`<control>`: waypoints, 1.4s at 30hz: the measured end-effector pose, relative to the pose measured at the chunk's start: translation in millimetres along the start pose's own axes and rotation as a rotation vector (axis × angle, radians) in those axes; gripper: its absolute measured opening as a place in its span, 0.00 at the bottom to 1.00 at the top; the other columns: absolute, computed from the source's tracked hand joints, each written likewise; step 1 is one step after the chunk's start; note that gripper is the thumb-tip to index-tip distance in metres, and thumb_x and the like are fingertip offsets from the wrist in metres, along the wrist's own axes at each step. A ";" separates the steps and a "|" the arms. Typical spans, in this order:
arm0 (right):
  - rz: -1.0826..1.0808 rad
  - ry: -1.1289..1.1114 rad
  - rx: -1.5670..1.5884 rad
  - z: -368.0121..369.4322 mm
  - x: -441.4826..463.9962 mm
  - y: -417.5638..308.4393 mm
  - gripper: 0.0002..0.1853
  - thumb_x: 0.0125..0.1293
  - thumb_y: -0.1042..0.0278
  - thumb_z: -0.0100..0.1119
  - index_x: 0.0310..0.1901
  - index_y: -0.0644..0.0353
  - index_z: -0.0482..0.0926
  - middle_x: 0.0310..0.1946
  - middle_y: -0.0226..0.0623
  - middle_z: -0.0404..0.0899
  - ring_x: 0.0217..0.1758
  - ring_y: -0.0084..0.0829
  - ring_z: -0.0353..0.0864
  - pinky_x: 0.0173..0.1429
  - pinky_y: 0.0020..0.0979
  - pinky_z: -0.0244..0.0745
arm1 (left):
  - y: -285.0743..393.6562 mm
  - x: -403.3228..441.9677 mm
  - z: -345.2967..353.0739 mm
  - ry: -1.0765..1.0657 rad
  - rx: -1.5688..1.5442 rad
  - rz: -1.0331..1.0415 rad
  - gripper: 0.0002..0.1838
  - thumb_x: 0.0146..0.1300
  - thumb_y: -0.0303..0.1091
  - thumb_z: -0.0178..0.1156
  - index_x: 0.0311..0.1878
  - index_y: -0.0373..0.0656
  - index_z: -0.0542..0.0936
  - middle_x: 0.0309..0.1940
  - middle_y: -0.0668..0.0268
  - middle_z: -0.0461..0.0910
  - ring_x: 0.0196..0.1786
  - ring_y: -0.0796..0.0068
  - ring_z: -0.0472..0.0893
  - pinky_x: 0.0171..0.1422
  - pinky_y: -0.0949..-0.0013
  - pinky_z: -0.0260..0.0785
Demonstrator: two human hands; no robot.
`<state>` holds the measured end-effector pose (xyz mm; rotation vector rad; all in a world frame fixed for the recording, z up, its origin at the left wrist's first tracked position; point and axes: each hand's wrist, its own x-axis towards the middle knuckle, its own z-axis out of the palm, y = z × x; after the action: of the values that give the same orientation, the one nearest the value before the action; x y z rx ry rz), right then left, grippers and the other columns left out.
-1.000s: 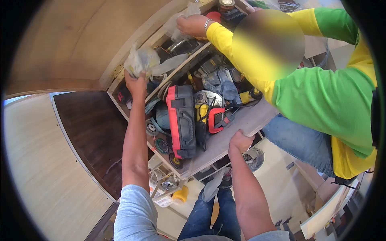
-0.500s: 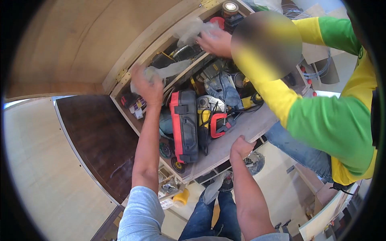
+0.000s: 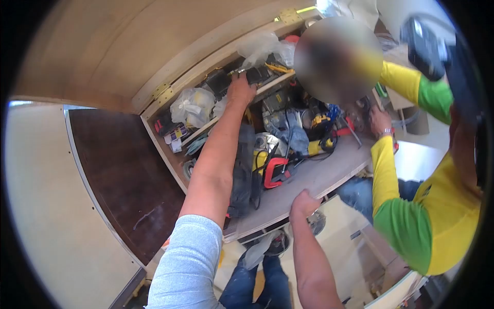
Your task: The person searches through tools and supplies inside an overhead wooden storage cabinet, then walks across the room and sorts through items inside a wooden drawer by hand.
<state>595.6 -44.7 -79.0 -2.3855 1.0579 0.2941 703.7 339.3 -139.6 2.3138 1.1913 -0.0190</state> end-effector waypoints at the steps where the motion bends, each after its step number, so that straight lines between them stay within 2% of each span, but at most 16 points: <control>1: -0.031 -0.017 0.047 0.2 1.5 3.0 0.31 0.58 0.68 0.64 0.64 0.71 0.76 0.58 0.60 0.83 0.59 0.58 0.85 0.66 0.48 0.78 | 3.0 0.7 -6.1 0.003 -0.004 -0.014 0.44 0.59 0.47 0.74 0.74 0.38 0.68 0.74 0.42 0.65 0.69 0.41 0.77 0.72 0.51 0.73; 4: -0.114 0.002 0.114 5.5 6.3 10.6 0.32 0.58 0.66 0.64 0.64 0.72 0.75 0.54 0.63 0.84 0.56 0.61 0.85 0.63 0.53 0.78 | 17.3 -4.2 -19.5 0.010 -0.027 -0.085 0.44 0.57 0.45 0.77 0.74 0.40 0.68 0.73 0.42 0.65 0.67 0.39 0.78 0.70 0.51 0.75; 7: -0.074 0.020 0.010 8.4 9.1 12.8 0.31 0.58 0.67 0.64 0.64 0.70 0.76 0.54 0.63 0.84 0.55 0.61 0.85 0.62 0.53 0.78 | 14.7 0.9 -12.0 -0.007 -0.094 -0.118 0.42 0.58 0.44 0.77 0.74 0.45 0.69 0.74 0.42 0.64 0.64 0.37 0.80 0.69 0.50 0.76; 10: -0.084 0.031 0.036 6.9 4.9 10.3 0.31 0.58 0.67 0.65 0.63 0.70 0.77 0.54 0.63 0.84 0.55 0.62 0.85 0.61 0.53 0.78 | 5.0 -2.9 4.4 0.282 -0.250 -0.062 0.29 0.58 0.42 0.74 0.63 0.49 0.81 0.66 0.45 0.74 0.62 0.40 0.81 0.65 0.49 0.76; 13: -0.069 0.041 -0.015 0.6 -3.8 -1.5 0.30 0.58 0.67 0.65 0.63 0.69 0.76 0.54 0.63 0.84 0.55 0.62 0.85 0.61 0.53 0.78 | -7.1 12.6 -4.4 0.401 -0.432 -0.087 0.14 0.59 0.41 0.71 0.48 0.50 0.90 0.53 0.51 0.85 0.57 0.46 0.85 0.61 0.51 0.77; 14: -0.083 0.042 0.011 2.9 -1.5 1.4 0.30 0.58 0.67 0.65 0.63 0.70 0.76 0.54 0.63 0.84 0.55 0.62 0.85 0.61 0.53 0.78 | -7.1 17.2 -9.9 0.428 -0.531 -0.163 0.09 0.61 0.40 0.68 0.37 0.48 0.92 0.41 0.56 0.89 0.51 0.52 0.87 0.57 0.53 0.78; 16: -0.108 0.043 0.061 5.4 1.3 6.3 0.30 0.58 0.67 0.65 0.63 0.70 0.76 0.54 0.63 0.84 0.55 0.62 0.85 0.61 0.54 0.78 | -6.8 19.6 -23.8 0.438 -0.477 -0.194 0.09 0.61 0.38 0.67 0.39 0.49 0.92 0.43 0.57 0.90 0.49 0.52 0.88 0.57 0.54 0.79; 18: -0.056 0.035 0.007 1.3 -0.2 0.0 0.28 0.57 0.70 0.64 0.61 0.72 0.77 0.55 0.61 0.85 0.55 0.59 0.86 0.62 0.50 0.78 | -2.1 19.1 -40.8 0.423 -0.483 -0.250 0.08 0.61 0.35 0.67 0.38 0.48 0.92 0.43 0.57 0.90 0.48 0.52 0.88 0.56 0.54 0.79; 27: -0.014 0.045 0.071 4.0 0.8 0.5 0.27 0.58 0.72 0.64 0.59 0.73 0.78 0.56 0.60 0.84 0.58 0.57 0.85 0.64 0.47 0.78 | -40.0 -25.0 -65.3 0.534 -0.299 0.230 0.09 0.62 0.28 0.64 0.44 0.42 0.89 0.47 0.55 0.87 0.52 0.50 0.85 0.57 0.53 0.76; 30: -0.020 0.029 0.061 2.1 -1.8 -3.1 0.28 0.58 0.72 0.64 0.61 0.73 0.77 0.57 0.60 0.84 0.59 0.58 0.84 0.65 0.48 0.77 | -37.4 -35.5 -74.1 0.507 -0.261 0.198 0.10 0.62 0.26 0.62 0.44 0.41 0.89 0.46 0.55 0.86 0.50 0.49 0.85 0.57 0.54 0.76; 33: -0.011 0.036 0.021 2.0 0.9 -0.5 0.29 0.58 0.71 0.65 0.62 0.73 0.76 0.56 0.62 0.84 0.59 0.60 0.84 0.65 0.49 0.77 | -21.9 -20.8 -74.6 0.284 0.061 0.174 0.10 0.61 0.28 0.63 0.44 0.42 0.89 0.48 0.56 0.86 0.53 0.49 0.84 0.57 0.53 0.77; 36: -0.018 0.053 -0.024 3.7 0.0 -1.3 0.30 0.58 0.66 0.65 0.62 0.73 0.75 0.54 0.64 0.84 0.56 0.62 0.84 0.63 0.53 0.77 | 15.5 -5.4 -67.7 0.203 0.290 0.287 0.11 0.61 0.30 0.64 0.45 0.43 0.90 0.52 0.56 0.85 0.62 0.49 0.80 0.67 0.48 0.72; 39: -0.015 0.071 -0.075 3.1 -1.0 -1.0 0.31 0.59 0.64 0.65 0.62 0.73 0.75 0.53 0.65 0.83 0.55 0.63 0.85 0.62 0.55 0.77 | 23.3 18.5 -11.3 0.212 0.290 0.343 0.13 0.59 0.34 0.67 0.46 0.44 0.90 0.55 0.54 0.84 0.70 0.46 0.73 0.76 0.41 0.63; 42: -0.021 0.063 -0.033 6.4 1.1 0.7 0.31 0.57 0.66 0.65 0.62 0.73 0.76 0.54 0.64 0.84 0.56 0.62 0.84 0.63 0.53 0.77 | 28.7 16.6 0.3 0.254 0.244 0.357 0.16 0.58 0.36 0.69 0.50 0.44 0.89 0.56 0.52 0.83 0.73 0.47 0.71 0.81 0.39 0.55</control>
<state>595.9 -42.4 -85.1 -2.4485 1.0629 0.2318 735.7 338.3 -131.0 2.7811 0.9124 0.2792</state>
